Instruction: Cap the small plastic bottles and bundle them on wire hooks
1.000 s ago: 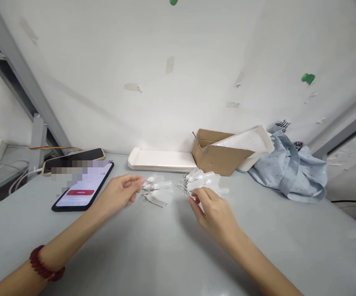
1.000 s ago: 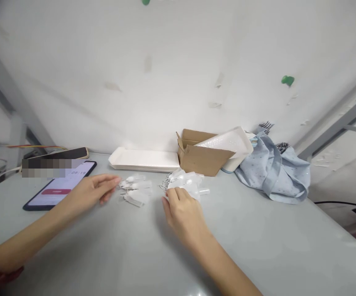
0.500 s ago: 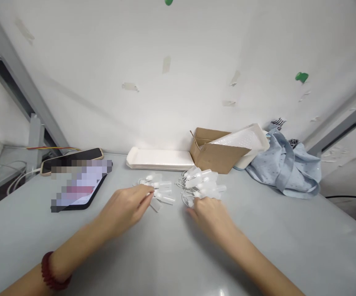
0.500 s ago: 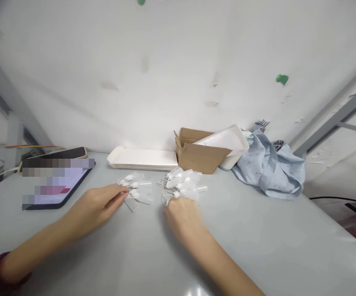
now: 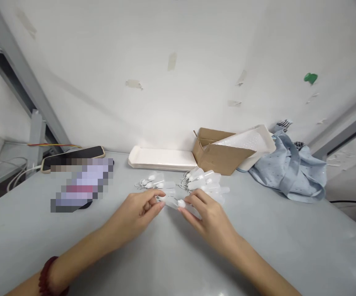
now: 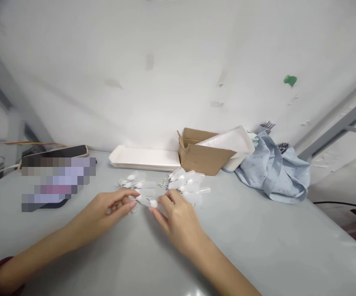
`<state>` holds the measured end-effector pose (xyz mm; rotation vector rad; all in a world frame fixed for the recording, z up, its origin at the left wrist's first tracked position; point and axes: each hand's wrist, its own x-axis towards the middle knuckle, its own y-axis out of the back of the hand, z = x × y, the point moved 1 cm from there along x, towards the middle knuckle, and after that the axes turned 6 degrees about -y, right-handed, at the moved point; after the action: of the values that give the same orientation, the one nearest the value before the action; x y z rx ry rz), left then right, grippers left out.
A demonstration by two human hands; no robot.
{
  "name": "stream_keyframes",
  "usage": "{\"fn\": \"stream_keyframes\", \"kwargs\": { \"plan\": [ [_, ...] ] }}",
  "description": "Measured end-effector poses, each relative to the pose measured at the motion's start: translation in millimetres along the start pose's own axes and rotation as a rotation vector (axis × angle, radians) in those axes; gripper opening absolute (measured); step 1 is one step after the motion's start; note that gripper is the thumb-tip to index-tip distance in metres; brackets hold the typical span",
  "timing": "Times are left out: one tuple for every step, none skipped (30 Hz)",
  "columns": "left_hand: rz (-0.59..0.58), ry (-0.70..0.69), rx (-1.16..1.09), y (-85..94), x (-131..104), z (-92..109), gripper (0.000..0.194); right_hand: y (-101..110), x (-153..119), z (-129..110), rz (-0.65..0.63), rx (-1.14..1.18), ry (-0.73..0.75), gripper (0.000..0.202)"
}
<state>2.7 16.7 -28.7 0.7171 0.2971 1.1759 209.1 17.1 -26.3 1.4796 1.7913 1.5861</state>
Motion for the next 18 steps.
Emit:
{"fn": "stream_keyframes", "kwargs": {
  "plan": [
    [0.019, 0.056, -0.121, 0.9, -0.4, 3.6, 0.033, -1.2, -1.1, -1.0, 0.006, 0.009, 0.043, 0.016],
    [0.026, 0.098, -0.214, 1.7, -0.8, 7.0, 0.033, -2.3, -2.2, -2.1, 0.013, 0.011, 0.082, 0.016],
    [0.029, 0.132, -0.278, 2.6, -1.1, 9.6, 0.032, -3.2, -3.3, -3.2, 0.022, 0.009, 0.115, 0.017],
    [0.028, 0.151, -0.313, 3.5, -1.3, 11.5, 0.033, -4.0, -4.3, -4.4, 0.035, 0.007, 0.14, 0.017],
    [0.024, 0.164, -0.325, 4.2, -1.2, 12.4, 0.034, -4.5, -5.1, -5.4, 0.05, 0.007, 0.159, 0.017],
    [0.022, 0.176, -0.328, 5.0, -1.1, 12.3, 0.035, -4.7, -5.6, -6.2, 0.066, 0.01, 0.168, 0.017],
    [0.023, 0.188, -0.33, 5.6, -0.8, 11.5, 0.036, -4.7, -5.9, -6.7, 0.083, 0.015, 0.168, 0.017],
    [0.026, 0.203, -0.331, 6.2, -0.5, 10.3, 0.037, -4.3, -6.0, -7.0, 0.099, 0.02, 0.164, 0.017],
    [0.034, 0.221, -0.334, 6.8, -0.3, 8.8, 0.038, -3.7, -5.8, -7.2, 0.114, 0.024, 0.156, 0.017],
    [0.043, 0.241, -0.34, 7.5, 0.0, 7.4, 0.038, -2.9, -5.5, -7.3, 0.125, 0.029, 0.146, 0.017],
    [0.052, 0.259, -0.345, 8.2, 0.2, 6.4, 0.037, -2.2, -5.1, -7.3, 0.127, 0.033, 0.135, 0.017],
    [0.059, 0.268, -0.348, 9.0, 0.5, 5.7, 0.037, -1.6, -4.7, -7.3, 0.127, 0.036, 0.125, 0.017],
    [0.065, 0.271, -0.35, 9.7, 0.7, 5.5, 0.036, -1.2, -4.3, -7.2, 0.124, 0.037, 0.116, 0.017],
    [0.064, 0.267, -0.349, 10.2, 0.8, 5.7, 0.036, -0.9, -4.0, -7.3, 0.123, 0.036, 0.109, 0.017],
    [0.057, 0.26, -0.349, 10.6, 0.9, 6.0, 0.036, -0.8, -3.9, -7.2, 0.125, 0.031, 0.105, 0.017],
    [0.048, 0.251, -0.35, 10.7, 0.8, 6.5, 0.038, -0.9, -3.9, -7.2, 0.133, 0.026, 0.103, 0.018],
    [0.038, 0.239, -0.352, 10.6, 0.6, 7.0, 0.04, -1.0, -3.9, -7.2, 0.143, 0.02, 0.104, 0.018],
    [0.029, 0.225, -0.354, 10.5, 0.3, 7.5, 0.041, -1.2, -4.1, -7.2, 0.152, 0.015, 0.106, 0.018]
  ]
}}
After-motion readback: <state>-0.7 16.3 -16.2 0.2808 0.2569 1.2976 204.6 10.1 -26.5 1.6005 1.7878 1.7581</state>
